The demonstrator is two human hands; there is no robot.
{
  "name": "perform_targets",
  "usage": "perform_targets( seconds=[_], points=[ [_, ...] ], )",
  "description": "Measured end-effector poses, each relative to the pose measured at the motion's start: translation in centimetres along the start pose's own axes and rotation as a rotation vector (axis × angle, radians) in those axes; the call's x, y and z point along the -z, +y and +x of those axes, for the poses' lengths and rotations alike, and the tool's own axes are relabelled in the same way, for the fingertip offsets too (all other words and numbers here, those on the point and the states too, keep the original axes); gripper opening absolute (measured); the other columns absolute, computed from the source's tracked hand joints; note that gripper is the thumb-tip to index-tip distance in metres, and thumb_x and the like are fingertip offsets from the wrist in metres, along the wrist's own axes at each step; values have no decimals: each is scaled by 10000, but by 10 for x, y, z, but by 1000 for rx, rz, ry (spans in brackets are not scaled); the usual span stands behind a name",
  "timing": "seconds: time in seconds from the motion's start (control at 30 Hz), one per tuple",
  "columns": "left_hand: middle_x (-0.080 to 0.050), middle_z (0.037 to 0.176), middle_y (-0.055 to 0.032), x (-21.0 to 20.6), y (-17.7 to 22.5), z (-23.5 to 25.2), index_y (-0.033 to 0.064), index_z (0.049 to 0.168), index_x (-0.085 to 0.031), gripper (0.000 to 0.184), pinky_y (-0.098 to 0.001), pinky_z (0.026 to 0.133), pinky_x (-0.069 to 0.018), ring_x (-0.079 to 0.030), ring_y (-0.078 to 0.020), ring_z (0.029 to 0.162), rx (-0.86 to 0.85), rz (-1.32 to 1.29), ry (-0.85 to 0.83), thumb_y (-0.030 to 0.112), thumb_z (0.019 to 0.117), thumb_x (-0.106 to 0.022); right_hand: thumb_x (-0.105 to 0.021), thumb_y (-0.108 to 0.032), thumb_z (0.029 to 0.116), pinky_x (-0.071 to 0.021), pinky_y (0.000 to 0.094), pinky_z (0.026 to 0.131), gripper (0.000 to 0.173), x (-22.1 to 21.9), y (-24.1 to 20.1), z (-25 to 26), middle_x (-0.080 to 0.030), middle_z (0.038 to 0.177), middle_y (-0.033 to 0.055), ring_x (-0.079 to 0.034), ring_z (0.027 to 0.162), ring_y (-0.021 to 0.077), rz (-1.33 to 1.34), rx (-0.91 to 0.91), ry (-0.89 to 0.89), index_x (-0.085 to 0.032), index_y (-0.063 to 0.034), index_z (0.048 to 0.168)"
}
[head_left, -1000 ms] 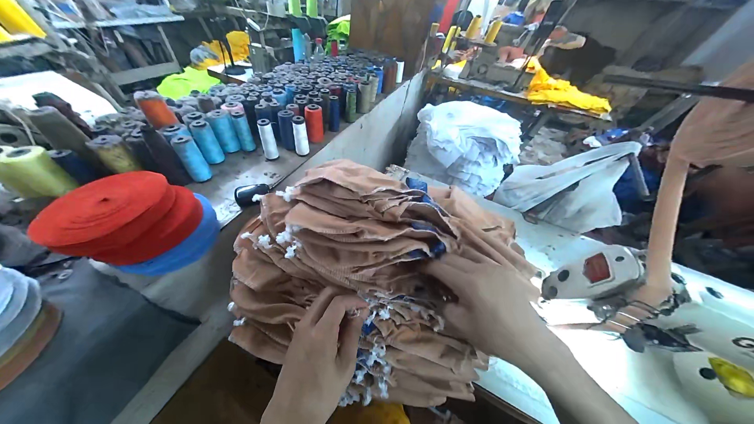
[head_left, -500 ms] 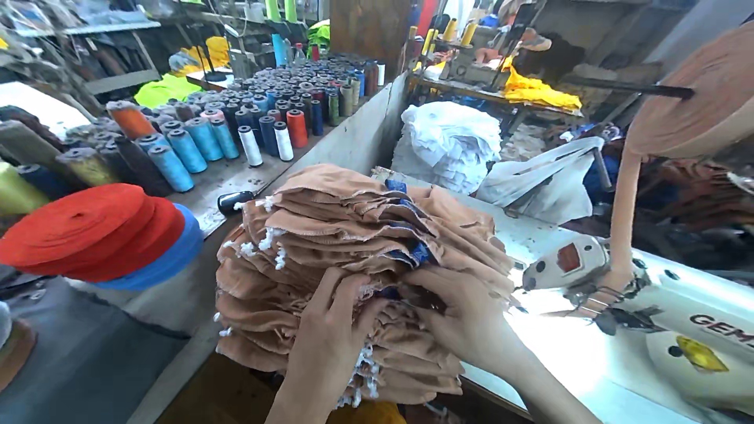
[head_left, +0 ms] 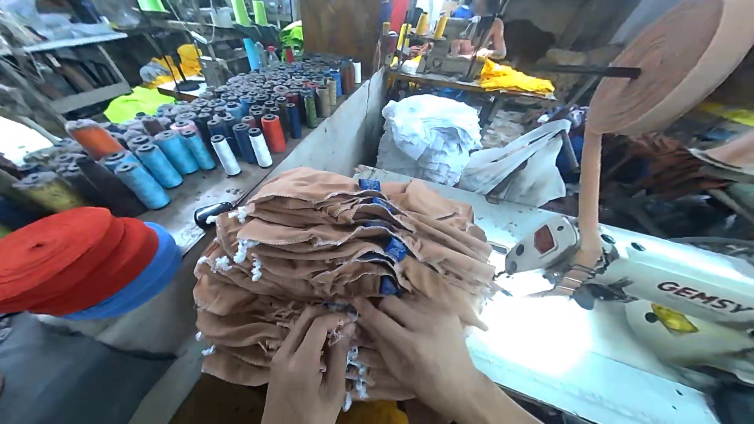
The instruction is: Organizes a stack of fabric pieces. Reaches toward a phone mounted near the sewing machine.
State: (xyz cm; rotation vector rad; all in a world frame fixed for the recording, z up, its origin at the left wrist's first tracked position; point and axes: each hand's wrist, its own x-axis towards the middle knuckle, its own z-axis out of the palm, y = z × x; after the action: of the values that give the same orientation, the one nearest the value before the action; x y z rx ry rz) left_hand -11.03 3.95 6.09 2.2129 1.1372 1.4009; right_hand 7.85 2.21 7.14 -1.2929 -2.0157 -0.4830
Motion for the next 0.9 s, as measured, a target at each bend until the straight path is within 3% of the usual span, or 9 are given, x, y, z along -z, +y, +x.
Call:
perform_targets(
  seconds=[0.07, 0.17, 0.27, 0.33, 0.43, 0.57, 0.7, 0.8, 0.9],
  points=[
    [-695, 973, -15, -2, 0, -3, 97, 987, -739, 210, -100, 694, -535, -632, 35, 809, 19, -43, -37, 275, 1011, -629, -595, -277, 1022, -502, 316, 538, 232, 4, 7, -10, -687, 823, 8, -629, 648, 151, 50, -79, 54, -759, -198, 1165],
    [-711, 988, -20, -7, 5, -4, 97, 993, -755, 174, -111, 699, -544, -647, 24, 816, 21, -71, -86, 239, 992, -654, -621, -324, 1015, -585, 299, 652, 307, 25, 32, -38, -740, 1042, 53, -699, 812, 108, 130, -318, 102, -717, -128, 1232],
    [-713, 994, -22, -24, 16, 3, 101, 1001, -759, 155, -116, 766, -556, -665, 13, 876, -10, -66, -105, 215, 986, -654, -624, -366, 1011, -549, 201, 630, 371, 36, 47, -66, -721, 1008, 27, -643, 761, 15, 181, -472, 123, -710, -100, 1255],
    [-716, 998, -34, -42, 26, 10, 100, 1003, -764, 157, -139, 769, -572, -681, -13, 868, -14, -10, -98, 216, 969, -664, -637, -378, 1005, -537, 194, 595, 374, 37, 44, -81, -706, 954, 18, -620, 711, 10, 232, -508, 99, -713, -99, 1242],
    [-699, 974, -93, -68, 38, 17, 62, 984, -756, 259, -222, 707, -586, -685, -121, 772, -41, 168, -47, 312, 923, -722, -644, -378, 1004, -562, 212, 620, 355, 37, 32, -91, -712, 994, 16, -644, 740, 26, 271, -512, 35, -704, -127, 1248],
    [-708, 984, -112, -70, 37, 15, 54, 981, -747, 157, -295, 724, -612, -718, -191, 815, -65, 275, -61, 149, 948, -627, -634, -402, 1007, -551, 259, 576, 354, 37, 25, -93, -709, 981, 3, -637, 706, 51, 247, -501, -8, -706, -187, 1280],
    [-694, 982, -82, -43, 29, 4, 67, 1004, -732, 194, -194, 737, -575, -681, -92, 836, -44, 188, -55, 198, 990, -589, -637, -391, 1007, -531, 273, 549, 333, 30, 15, -86, -704, 948, 14, -629, 673, 80, 231, -416, -13, -711, -183, 1256],
    [-692, 991, -53, -34, 23, -4, 82, 992, -728, 196, -127, 751, -549, -656, -12, 860, -30, 78, -54, 229, 998, -599, -624, -373, 1001, -517, 281, 543, 291, 12, 8, -68, -728, 942, 3, -668, 706, 108, 18, -312, 87, -748, -194, 1195],
    [-690, 994, -42, -36, 22, -7, 81, 991, -727, 169, -115, 770, -549, -653, 3, 879, -30, 25, -32, 203, 991, -609, -618, -350, 998, -515, 307, 540, 269, 1, 6, -50, -741, 938, 5, -681, 710, 139, -113, -284, 125, -775, -198, 1155]
  ],
)
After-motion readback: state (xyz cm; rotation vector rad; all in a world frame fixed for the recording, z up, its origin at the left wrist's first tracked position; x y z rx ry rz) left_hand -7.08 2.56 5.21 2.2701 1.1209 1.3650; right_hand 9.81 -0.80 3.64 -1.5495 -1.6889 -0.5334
